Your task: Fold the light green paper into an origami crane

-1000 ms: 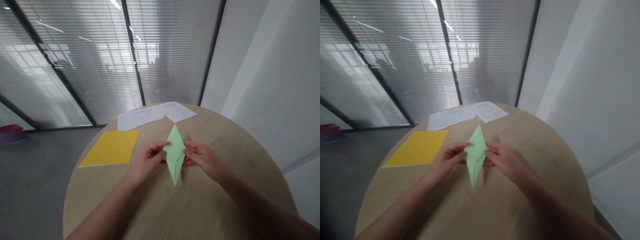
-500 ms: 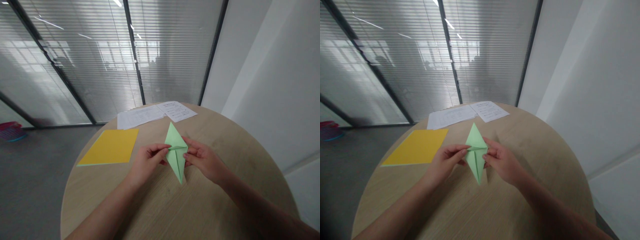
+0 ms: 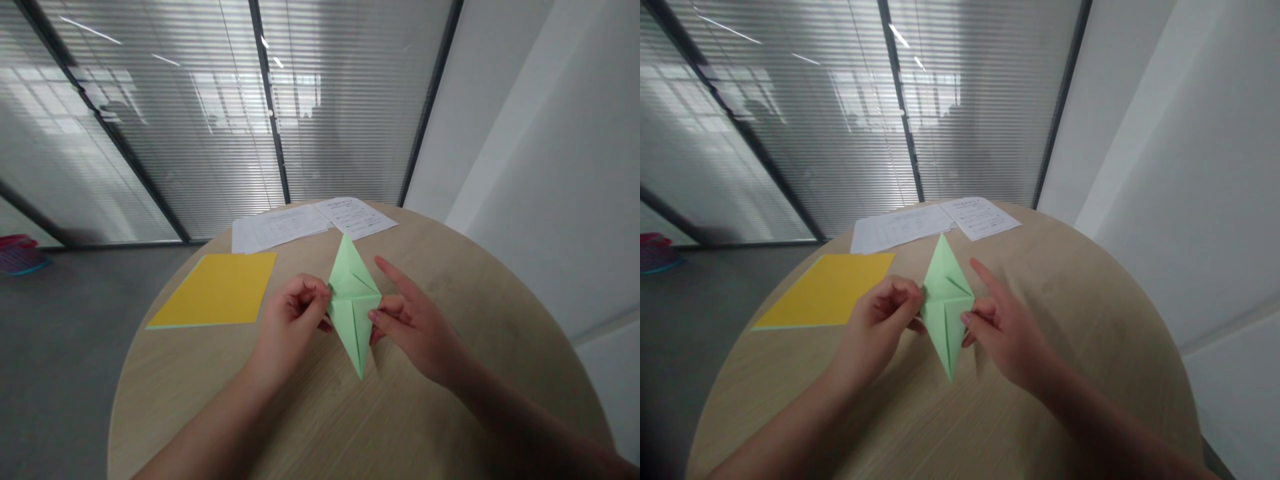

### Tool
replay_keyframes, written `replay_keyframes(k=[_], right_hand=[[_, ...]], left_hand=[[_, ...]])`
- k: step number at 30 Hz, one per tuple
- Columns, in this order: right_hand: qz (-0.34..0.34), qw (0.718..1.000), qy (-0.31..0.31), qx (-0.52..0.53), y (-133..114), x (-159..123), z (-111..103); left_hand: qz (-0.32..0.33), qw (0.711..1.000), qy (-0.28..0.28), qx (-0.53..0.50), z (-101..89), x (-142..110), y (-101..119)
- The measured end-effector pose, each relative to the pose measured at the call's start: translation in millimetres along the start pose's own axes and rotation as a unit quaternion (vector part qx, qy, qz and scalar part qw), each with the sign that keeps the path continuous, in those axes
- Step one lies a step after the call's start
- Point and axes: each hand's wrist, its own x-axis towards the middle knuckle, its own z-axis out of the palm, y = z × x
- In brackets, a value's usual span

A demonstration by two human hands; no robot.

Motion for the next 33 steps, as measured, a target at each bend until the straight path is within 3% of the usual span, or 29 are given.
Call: replay_keyframes(k=[13, 19, 26, 33], right_hand=[[-0.112, 0.992, 0.027, -0.044, -7, -9, 5], [-0.104, 0.992, 0.039, -0.062, -5, -9, 3], [-0.105, 0.988, 0.062, -0.091, 0, -10, 2], [-0.178, 0.955, 0.056, -0.231, 4, -9, -5]], left_hand=[[0.008, 0.999, -0.04, 0.015, -1.6, -7, 12], [0.026, 0.997, -0.062, 0.025, -0.8, -10, 8], [0.109, 0.984, -0.072, 0.12, -0.6, -11, 10], [0.095, 0.979, -0.061, 0.168, 0.8, -9, 7]])
